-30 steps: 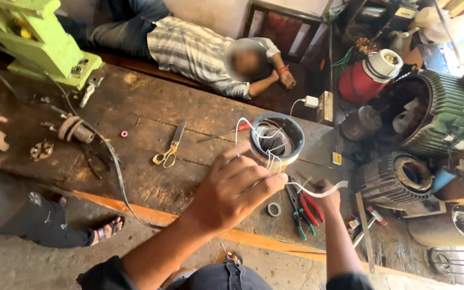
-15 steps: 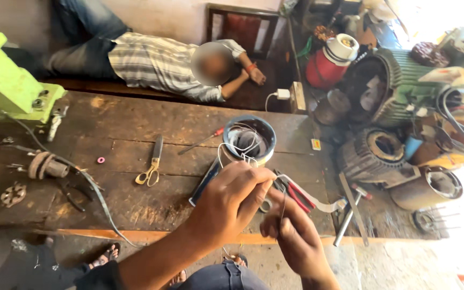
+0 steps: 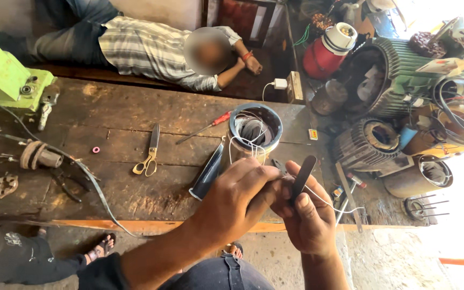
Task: The person strips insulation from wires, twists them together, and wraps the connections with electrical tape. They then slide a black plastic sleeve over the taped section to protect the wiring.
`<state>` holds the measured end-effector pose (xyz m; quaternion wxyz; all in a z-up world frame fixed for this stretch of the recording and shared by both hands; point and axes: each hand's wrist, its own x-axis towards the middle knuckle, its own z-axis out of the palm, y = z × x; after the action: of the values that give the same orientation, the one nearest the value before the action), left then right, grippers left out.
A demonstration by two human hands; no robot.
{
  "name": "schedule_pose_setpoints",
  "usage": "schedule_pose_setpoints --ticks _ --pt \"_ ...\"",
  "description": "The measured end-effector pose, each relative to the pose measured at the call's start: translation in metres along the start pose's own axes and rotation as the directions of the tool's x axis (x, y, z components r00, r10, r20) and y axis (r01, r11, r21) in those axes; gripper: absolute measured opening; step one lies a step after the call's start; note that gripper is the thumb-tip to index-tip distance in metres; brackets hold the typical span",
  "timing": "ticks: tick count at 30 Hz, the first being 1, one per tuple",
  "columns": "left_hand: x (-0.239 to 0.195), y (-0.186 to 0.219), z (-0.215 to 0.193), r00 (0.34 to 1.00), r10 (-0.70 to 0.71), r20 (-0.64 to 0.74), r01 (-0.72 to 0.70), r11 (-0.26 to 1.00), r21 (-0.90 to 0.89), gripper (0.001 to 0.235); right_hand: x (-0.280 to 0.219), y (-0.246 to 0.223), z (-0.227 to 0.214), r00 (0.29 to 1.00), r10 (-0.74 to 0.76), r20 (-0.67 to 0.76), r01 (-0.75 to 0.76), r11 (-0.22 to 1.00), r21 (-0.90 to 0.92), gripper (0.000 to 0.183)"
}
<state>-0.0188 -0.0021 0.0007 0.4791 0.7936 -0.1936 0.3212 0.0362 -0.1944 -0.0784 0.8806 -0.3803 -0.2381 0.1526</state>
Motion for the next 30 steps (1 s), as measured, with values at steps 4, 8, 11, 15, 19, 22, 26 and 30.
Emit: schedule_pose_setpoints --ticks 4,8,11,15,19,22,26,30 --pt "0.0 -0.001 0.0 1.0 -0.022 0.0 0.022 1.0 -0.009 0.017 -0.003 0.0 -0.001 1.0 0.006 -0.023 -0.007 1.0 -0.024 0.064" --pt "0.001 0.0 0.0 1.0 -0.01 0.009 0.01 1.0 -0.021 0.017 -0.003 0.002 -0.003 0.999 0.014 -0.053 -0.014 1.0 0.009 0.061" --pt "0.001 0.001 0.001 1.0 0.0 0.015 0.0 1.0 -0.013 0.018 -0.004 0.005 -0.006 0.996 0.036 -0.087 -0.031 0.997 0.066 0.058" --pt "0.0 0.001 0.002 1.0 0.011 0.015 -0.011 1.0 0.007 0.017 -0.007 0.005 -0.006 0.996 0.038 -0.083 -0.029 0.994 0.11 0.055" --pt "0.001 -0.001 0.001 0.996 0.036 0.078 -0.04 0.998 0.042 0.015 -0.009 0.004 0.001 0.986 0.067 -0.155 -0.049 0.992 0.117 0.053" --pt "0.0 -0.004 0.003 0.988 0.046 0.151 -0.057 0.996 0.073 0.018 -0.018 0.0 0.006 0.957 0.114 -0.265 -0.097 0.992 0.075 0.053" --pt "-0.002 -0.015 0.004 0.956 0.169 0.239 -0.182 0.983 0.031 0.026 -0.034 -0.008 0.001 0.914 0.2 -0.354 -0.174 0.979 0.104 0.056" --pt "-0.003 -0.021 0.005 0.926 0.23 0.3 -0.249 0.968 0.024 0.025 -0.045 -0.016 -0.009 0.897 0.236 -0.373 -0.222 0.972 0.081 0.057"
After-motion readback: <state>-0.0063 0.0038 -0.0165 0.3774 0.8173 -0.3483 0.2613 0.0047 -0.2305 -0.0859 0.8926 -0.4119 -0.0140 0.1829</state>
